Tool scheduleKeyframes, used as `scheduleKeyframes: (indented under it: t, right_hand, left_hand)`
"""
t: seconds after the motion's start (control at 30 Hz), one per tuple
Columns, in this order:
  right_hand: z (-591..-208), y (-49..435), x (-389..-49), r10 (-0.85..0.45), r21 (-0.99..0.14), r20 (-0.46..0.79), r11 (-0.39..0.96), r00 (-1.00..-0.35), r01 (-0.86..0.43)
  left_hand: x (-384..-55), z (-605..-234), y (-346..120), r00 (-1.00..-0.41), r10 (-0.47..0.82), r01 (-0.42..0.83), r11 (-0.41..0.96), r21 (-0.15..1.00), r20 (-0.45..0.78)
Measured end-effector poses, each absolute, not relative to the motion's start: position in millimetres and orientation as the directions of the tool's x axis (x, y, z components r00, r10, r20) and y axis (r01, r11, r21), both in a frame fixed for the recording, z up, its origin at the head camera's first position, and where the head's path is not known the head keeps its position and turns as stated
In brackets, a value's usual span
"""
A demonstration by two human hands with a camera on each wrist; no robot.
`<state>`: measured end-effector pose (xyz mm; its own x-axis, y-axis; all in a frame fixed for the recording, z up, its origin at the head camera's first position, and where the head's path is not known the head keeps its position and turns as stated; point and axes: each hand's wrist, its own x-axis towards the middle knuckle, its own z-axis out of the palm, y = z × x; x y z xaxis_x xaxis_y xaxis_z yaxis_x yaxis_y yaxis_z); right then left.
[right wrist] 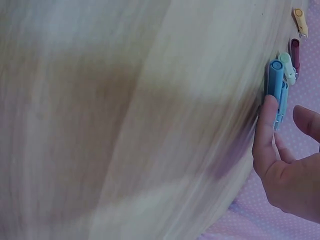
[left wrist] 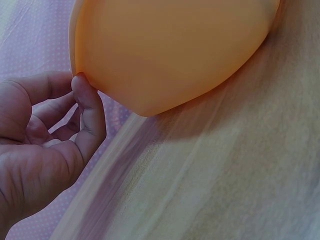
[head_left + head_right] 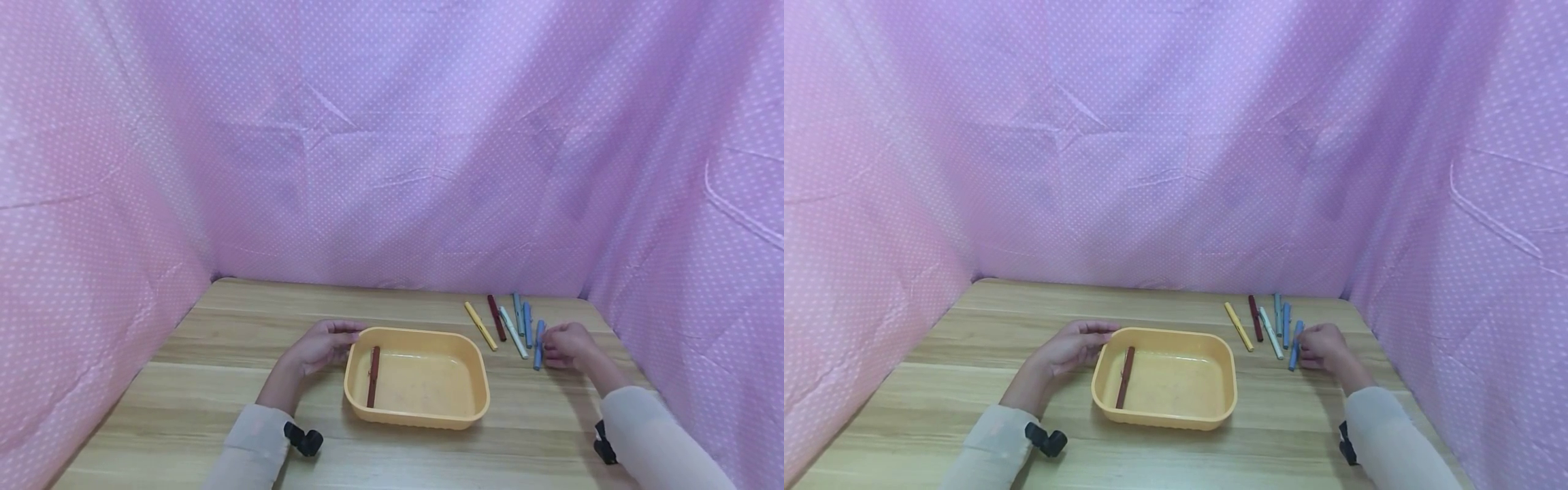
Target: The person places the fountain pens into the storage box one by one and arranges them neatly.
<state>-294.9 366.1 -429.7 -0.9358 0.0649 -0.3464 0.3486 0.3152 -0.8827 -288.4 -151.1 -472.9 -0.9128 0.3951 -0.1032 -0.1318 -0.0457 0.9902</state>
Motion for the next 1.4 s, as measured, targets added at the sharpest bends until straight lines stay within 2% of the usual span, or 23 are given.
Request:
scheduleKeyframes:
  t: [0.47, 1.4]
  right_hand:
    - [-439, 360, -297, 0.122, -0.888, -0.358, 0.262, -0.926, 0.378]
    - [-445, 355, -299, 0.169, -0.881, -0.329, 0.298, -0.929, 0.367]
  left_hand:
    - [-287, -470, -150, -0.914, 0.391, -0.139, -0.062, 0.988, -0.105]
    - [-284, -469, -152, -0.912, 0.400, -0.123, -0.061, 0.991, -0.089]
